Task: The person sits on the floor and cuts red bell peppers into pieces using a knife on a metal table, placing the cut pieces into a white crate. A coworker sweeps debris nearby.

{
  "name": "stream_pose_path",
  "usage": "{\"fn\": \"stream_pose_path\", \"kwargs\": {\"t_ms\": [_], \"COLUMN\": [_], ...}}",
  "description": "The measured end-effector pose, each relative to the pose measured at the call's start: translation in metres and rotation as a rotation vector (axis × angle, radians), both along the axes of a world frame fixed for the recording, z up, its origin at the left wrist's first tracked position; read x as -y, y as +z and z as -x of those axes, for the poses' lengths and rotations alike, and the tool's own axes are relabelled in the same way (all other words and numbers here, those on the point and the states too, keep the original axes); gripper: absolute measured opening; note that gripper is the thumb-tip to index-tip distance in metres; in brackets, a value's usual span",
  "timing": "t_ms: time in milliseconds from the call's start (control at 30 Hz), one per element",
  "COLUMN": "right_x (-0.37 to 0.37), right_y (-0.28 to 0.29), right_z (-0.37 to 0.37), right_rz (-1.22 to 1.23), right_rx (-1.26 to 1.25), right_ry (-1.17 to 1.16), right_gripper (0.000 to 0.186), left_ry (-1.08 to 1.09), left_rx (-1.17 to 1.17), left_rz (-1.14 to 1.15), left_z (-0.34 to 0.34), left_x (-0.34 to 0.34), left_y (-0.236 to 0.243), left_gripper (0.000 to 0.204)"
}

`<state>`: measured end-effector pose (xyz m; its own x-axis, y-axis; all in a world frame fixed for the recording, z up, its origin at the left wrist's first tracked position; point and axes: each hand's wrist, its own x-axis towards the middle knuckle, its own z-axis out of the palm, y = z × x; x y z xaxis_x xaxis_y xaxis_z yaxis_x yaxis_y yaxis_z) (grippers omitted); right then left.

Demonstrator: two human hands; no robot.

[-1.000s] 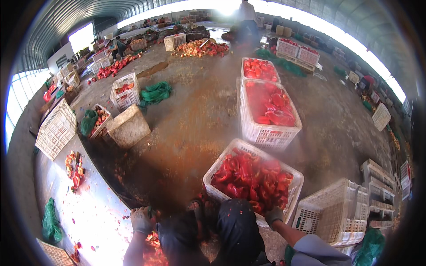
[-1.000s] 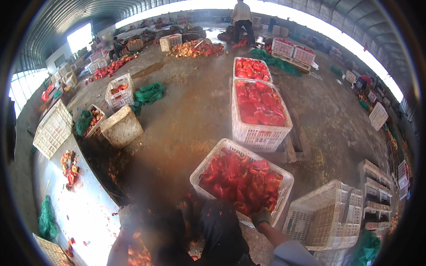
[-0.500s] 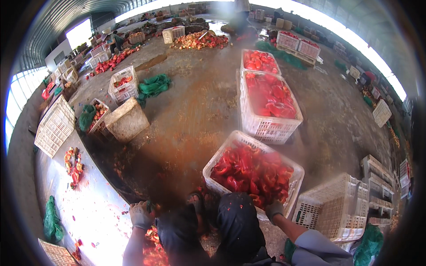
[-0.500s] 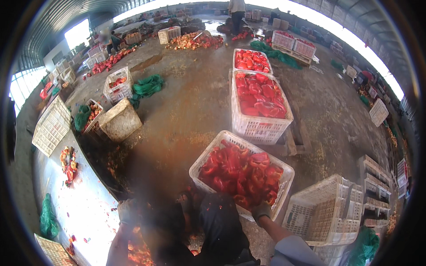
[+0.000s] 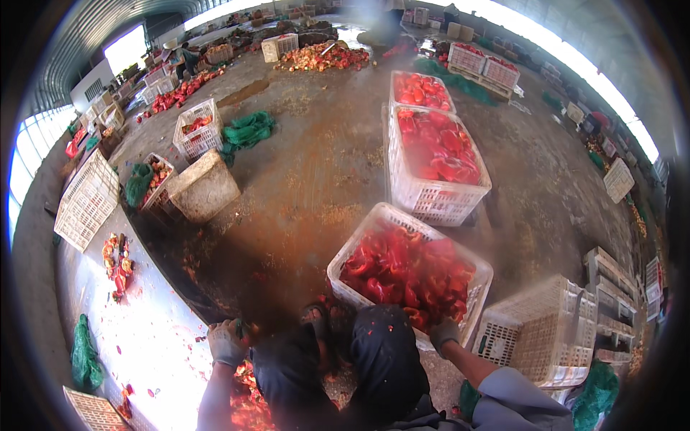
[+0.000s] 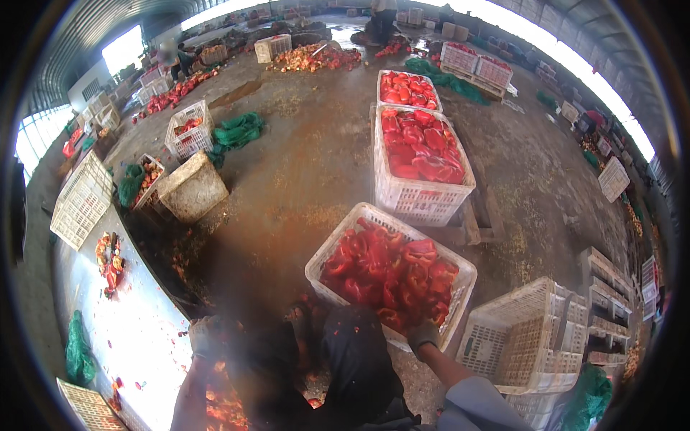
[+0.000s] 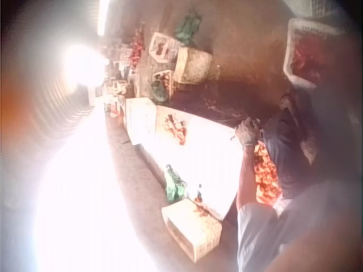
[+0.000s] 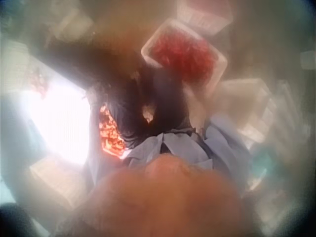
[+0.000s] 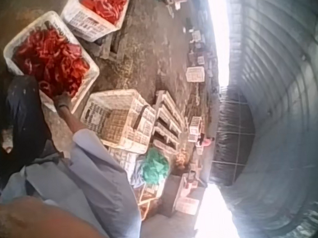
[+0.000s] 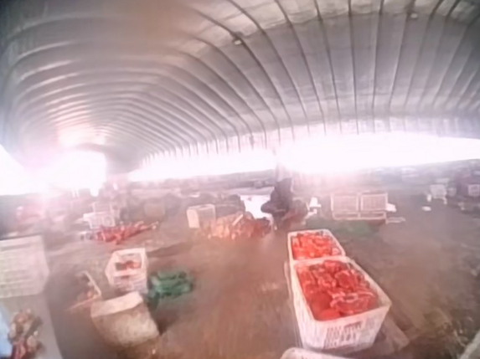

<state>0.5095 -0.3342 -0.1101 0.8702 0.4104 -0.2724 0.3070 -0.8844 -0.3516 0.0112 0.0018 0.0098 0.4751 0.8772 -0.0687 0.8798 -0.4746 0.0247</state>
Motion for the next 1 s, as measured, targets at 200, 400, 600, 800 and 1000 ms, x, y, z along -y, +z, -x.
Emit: {"fn": "stream_pose_path", "kwargs": {"t_ms": [200, 400, 600, 800, 1000], "right_x": [-0.005, -0.007, -0.009, -0.005, -0.007], "right_y": [0.003, 0.003, 0.011, 0.012, 0.015], "right_z": [0.000, 0.002, 0.005, 0.002, 0.005], "right_rz": [0.019, 0.004, -0.018, -0.019, -0.033], "right_rx": [-0.043, -0.039, -0.041, -0.022, -0.047], "right_ry": [-0.036, -0.023, 0.009, -0.020, -0.022], "right_gripper": [0.036, 0.035, 0.036, 0.036, 0.037], "left_ry": [0.028, 0.029, 0.019, 0.007, 0.014], "left_rx": [-0.002, -0.018, 0.005, 0.022, 0.015], "left_rz": [-0.008, 0.003, -0.013, -0.013, -0.020], "left_z": [-0.001, 0.000, 0.005, -0.001, -0.003], "left_x": [0.001, 0.003, 0.003, 0.000, 0.003], "left_y": [0.000, 0.005, 0.002, -0.001, 0.005], "left_gripper": [0.034, 0.035, 0.037, 0.036, 0.032]}}
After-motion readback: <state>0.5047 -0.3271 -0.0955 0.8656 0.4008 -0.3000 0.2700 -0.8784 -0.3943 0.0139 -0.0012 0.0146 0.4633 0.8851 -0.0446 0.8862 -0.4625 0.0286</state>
